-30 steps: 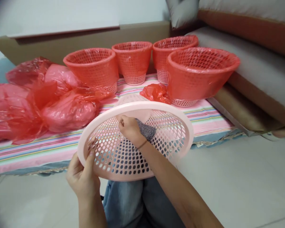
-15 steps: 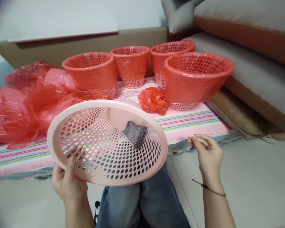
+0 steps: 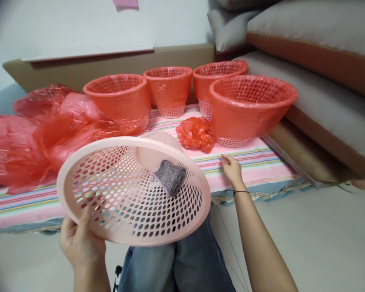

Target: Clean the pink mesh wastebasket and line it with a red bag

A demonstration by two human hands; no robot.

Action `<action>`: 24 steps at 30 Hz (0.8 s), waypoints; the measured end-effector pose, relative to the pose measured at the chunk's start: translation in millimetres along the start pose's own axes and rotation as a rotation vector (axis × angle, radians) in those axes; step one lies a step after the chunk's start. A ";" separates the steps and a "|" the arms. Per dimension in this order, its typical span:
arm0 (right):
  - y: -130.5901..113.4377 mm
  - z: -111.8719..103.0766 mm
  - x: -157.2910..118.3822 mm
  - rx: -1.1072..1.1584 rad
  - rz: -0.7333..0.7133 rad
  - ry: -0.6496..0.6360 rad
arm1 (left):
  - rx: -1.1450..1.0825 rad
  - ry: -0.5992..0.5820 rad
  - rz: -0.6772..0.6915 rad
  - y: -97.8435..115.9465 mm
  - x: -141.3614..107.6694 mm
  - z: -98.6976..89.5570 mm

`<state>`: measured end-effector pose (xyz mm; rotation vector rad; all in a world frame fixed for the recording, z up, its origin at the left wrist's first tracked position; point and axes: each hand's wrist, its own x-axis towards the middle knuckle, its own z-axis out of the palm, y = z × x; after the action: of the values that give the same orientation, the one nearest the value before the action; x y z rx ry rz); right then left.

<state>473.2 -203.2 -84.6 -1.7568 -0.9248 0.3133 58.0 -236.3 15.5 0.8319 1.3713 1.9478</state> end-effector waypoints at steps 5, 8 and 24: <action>-15.3 -29.3 -31.9 0.049 0.077 0.060 | 0.000 -0.028 -0.012 3.5 -4.3 3.0; -59.8 -54.0 -70.2 0.119 0.033 0.210 | 0.010 -0.064 -0.010 4.7 -10.2 4.4; -178.4 147.5 -86.8 -0.129 -0.463 -0.578 | 0.165 -0.367 0.071 16.3 -32.7 4.3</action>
<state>248.3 -141.6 -2.1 -1.5249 -1.7625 0.4741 79.5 -263.6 27.4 1.2616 1.3029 1.6423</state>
